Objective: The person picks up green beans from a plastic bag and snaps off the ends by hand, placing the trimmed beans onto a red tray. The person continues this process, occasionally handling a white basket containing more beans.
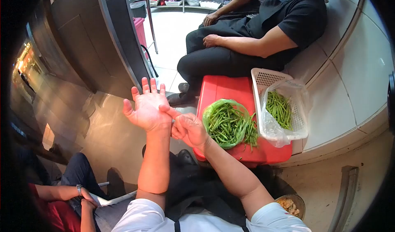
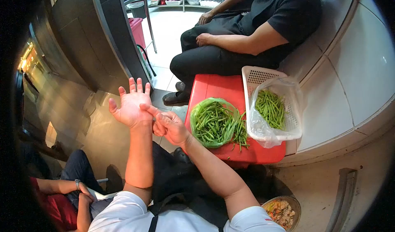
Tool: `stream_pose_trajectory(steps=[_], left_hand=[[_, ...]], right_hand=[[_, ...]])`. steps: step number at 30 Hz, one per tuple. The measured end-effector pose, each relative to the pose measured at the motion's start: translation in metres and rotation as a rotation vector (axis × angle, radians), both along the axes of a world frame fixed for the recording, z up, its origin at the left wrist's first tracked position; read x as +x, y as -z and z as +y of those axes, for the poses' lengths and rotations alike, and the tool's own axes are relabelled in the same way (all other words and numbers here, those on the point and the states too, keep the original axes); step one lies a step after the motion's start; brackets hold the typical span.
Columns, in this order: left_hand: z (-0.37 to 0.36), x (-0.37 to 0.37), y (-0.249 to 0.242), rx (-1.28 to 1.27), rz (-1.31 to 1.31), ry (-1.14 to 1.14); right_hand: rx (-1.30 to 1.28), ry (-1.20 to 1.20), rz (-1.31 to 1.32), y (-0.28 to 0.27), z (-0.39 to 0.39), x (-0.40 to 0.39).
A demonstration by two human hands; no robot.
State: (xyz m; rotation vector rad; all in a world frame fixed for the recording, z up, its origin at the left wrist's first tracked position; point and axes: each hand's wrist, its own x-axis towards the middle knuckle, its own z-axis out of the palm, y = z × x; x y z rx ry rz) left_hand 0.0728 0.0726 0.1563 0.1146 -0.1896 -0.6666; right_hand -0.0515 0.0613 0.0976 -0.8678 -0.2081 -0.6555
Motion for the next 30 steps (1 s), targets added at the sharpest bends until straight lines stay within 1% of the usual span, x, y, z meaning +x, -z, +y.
stream_pose_trajectory(steps=[4,6,8,11,15,17,19,20,23,26,29,30], left_hand=[[0.0,-0.003,-0.008,-0.025,-0.002,0.002],[-0.002,-0.002,-0.009,-0.044,-0.004,0.024],[-0.002,0.002,-0.005,-0.055,-0.004,0.044],[-0.002,0.005,-0.003,-0.038,-0.016,0.081],[-0.001,0.004,-0.01,-0.025,-0.059,0.032],[0.001,0.009,-0.009,-0.041,-0.079,0.029],[0.002,0.014,-0.009,-0.033,-0.083,0.03],[0.004,0.016,-0.01,-0.031,-0.089,0.036],[0.006,0.019,-0.018,-0.017,-0.089,0.025],[0.007,0.021,-0.023,-0.023,-0.092,0.018],[0.009,0.028,-0.023,-0.038,-0.104,0.029],[0.01,0.03,-0.024,-0.046,-0.108,0.034]], right_hand=[[0.049,0.018,0.021,-0.001,0.003,0.0],[0.032,0.035,0.021,-0.004,0.003,-0.001],[-0.011,0.03,-0.006,-0.005,0.001,-0.002],[-0.063,0.044,0.045,-0.013,-0.001,-0.003],[-0.126,0.024,0.092,-0.021,-0.011,-0.002],[-0.166,0.012,0.175,-0.024,-0.018,-0.003],[-0.187,-0.054,0.073,-0.033,-0.031,0.002],[-0.177,-0.051,0.043,-0.042,-0.032,0.003],[-0.407,-0.041,0.084,-0.078,-0.043,0.003],[-0.649,-0.034,0.334,-0.096,-0.05,0.007],[-0.785,-0.069,0.482,-0.107,-0.052,0.009],[-0.83,-0.069,0.443,-0.111,-0.051,0.01]])
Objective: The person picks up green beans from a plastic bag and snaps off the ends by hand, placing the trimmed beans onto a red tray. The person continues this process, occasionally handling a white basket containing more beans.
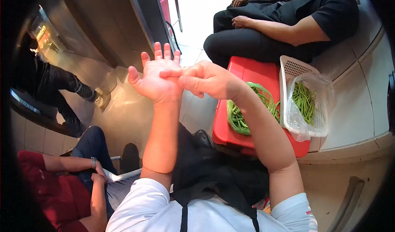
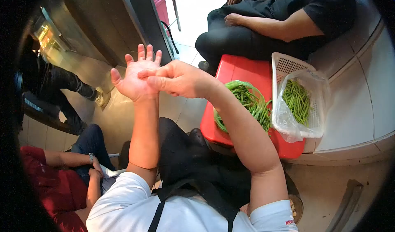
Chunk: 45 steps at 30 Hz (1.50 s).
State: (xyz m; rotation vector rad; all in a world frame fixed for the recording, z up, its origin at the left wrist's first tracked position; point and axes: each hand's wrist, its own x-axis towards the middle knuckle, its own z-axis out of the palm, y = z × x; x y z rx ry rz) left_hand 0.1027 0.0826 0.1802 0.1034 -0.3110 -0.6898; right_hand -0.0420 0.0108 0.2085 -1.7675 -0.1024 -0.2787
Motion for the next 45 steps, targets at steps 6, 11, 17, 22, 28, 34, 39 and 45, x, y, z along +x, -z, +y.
stream_pose_trajectory(steps=[6,11,17,22,28,34,39,45], left_hand=[[0.006,0.01,-0.029,-0.096,0.058,-0.059],[0.006,0.014,-0.032,-0.083,0.05,-0.125],[0.0,0.005,-0.017,-0.056,0.09,-0.083],[-0.004,-0.012,-0.005,-0.034,0.079,-0.033],[0.056,-0.042,0.013,0.527,-0.989,0.793],[0.02,0.126,-0.024,0.892,-1.376,-0.55],[0.052,0.043,-0.051,0.371,-1.509,-0.402],[0.067,-0.108,0.081,0.759,-1.279,0.145]], right_hand=[[0.556,0.071,-0.25,0.113,0.028,0.004],[0.901,0.158,-0.302,0.176,0.056,0.0],[0.769,0.157,-0.304,0.117,0.045,-0.003],[0.82,-0.032,-0.404,0.138,0.045,0.002],[0.279,-0.231,0.121,0.152,0.047,-0.058],[0.112,-0.037,0.163,0.135,0.068,-0.132],[0.119,0.233,0.021,0.118,0.064,-0.151],[-0.182,0.214,0.452,0.062,0.062,-0.188]])
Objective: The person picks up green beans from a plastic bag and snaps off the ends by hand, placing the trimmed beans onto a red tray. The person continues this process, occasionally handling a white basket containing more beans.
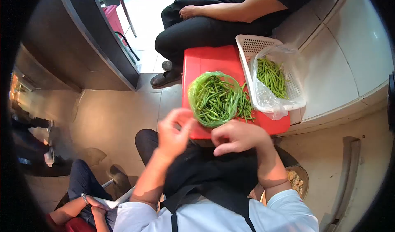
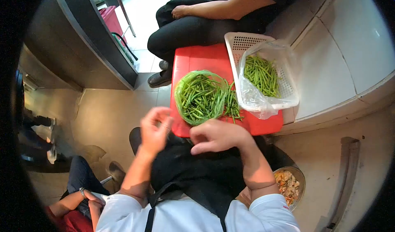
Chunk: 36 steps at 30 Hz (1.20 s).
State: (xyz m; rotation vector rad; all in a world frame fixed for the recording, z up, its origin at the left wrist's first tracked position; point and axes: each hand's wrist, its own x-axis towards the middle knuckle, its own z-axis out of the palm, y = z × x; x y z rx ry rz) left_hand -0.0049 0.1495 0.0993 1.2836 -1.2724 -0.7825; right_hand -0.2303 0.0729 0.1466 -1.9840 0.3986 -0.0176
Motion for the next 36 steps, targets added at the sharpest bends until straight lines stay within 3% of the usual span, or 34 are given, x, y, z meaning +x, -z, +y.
stream_pose_trajectory(steps=[1,3,6,10,13,21,25,36], left_hand=[[0.01,-0.019,0.017,0.087,0.089,0.045],[0.029,-0.04,0.022,0.12,-0.099,0.231],[0.049,-0.061,0.047,0.227,0.039,0.35],[0.052,-0.068,0.044,0.256,0.038,0.441],[0.049,-0.064,0.04,0.247,0.011,0.456],[0.052,-0.056,0.055,0.298,0.038,0.372],[0.053,-0.055,0.052,0.32,0.084,0.369],[0.052,-0.057,0.061,0.335,0.121,0.392]], right_hand=[[-0.08,0.152,0.004,0.003,-0.001,-0.014],[-0.261,0.476,0.024,0.009,-0.003,-0.034],[-0.477,0.822,0.047,0.041,-0.01,-0.04],[-0.661,0.996,-0.03,0.092,-0.023,-0.018],[-0.665,1.074,-0.051,0.095,-0.03,-0.007],[-0.781,0.938,-0.028,0.076,-0.082,0.017],[-0.591,0.848,0.443,0.061,-0.118,0.035],[-0.764,0.84,0.488,0.095,-0.124,0.031]])
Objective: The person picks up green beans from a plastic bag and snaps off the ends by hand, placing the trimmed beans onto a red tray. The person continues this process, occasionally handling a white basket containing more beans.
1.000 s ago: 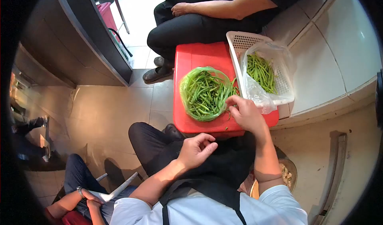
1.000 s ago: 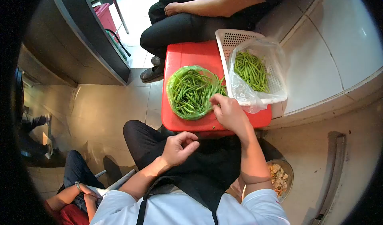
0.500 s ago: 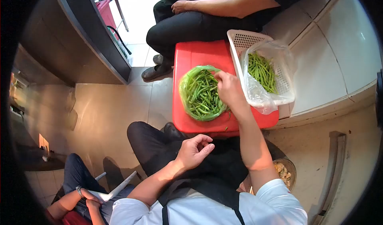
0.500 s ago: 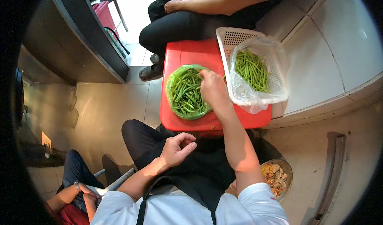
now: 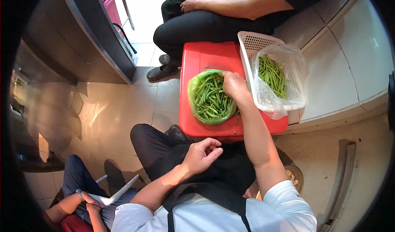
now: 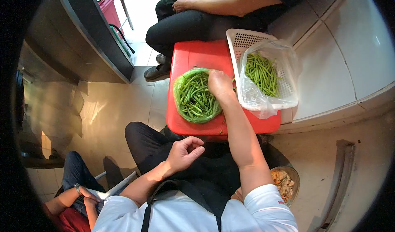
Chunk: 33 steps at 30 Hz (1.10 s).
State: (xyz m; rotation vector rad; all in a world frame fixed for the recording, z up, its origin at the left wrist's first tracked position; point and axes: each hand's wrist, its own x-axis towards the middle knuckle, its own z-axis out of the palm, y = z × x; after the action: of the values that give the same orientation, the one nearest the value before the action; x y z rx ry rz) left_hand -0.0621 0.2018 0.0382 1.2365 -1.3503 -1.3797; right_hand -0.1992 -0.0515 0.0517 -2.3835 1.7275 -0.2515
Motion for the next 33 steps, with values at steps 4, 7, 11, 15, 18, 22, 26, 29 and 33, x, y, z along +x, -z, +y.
stream_pose_trajectory(steps=[4,7,11,15,18,22,26,29,33], left_hand=[[-0.001,-0.003,-0.006,0.007,-0.009,0.058],[-0.007,0.002,-0.012,-0.025,-0.027,0.017],[-0.015,0.009,-0.008,-0.098,-0.005,-0.08],[-0.031,0.016,-0.022,-0.096,-0.061,-0.116],[-0.051,0.02,-0.031,-0.21,-0.103,-0.193],[-0.09,0.022,-0.041,-0.243,-0.119,-0.331],[-0.132,0.011,-0.057,-0.311,0.15,-0.355],[-0.14,0.002,-0.071,-0.316,0.344,-0.266],[-0.135,0.002,-0.083,-0.215,0.52,-0.225]], right_hand=[[0.0,-0.005,-0.015,-0.005,0.006,-0.002],[0.047,0.064,-0.07,-0.021,0.014,-0.003],[0.032,0.08,-0.295,-0.019,0.021,-0.01],[0.001,0.078,-0.527,-0.027,0.034,-0.01],[0.006,0.067,-0.719,-0.041,0.042,-0.009],[0.206,0.011,-1.022,-0.052,0.044,-0.01],[0.39,-0.14,-1.208,-0.075,0.06,-0.012],[0.45,-0.24,-1.315,-0.073,0.07,-0.015],[0.494,-0.185,-1.322,-0.069,0.09,-0.022]])
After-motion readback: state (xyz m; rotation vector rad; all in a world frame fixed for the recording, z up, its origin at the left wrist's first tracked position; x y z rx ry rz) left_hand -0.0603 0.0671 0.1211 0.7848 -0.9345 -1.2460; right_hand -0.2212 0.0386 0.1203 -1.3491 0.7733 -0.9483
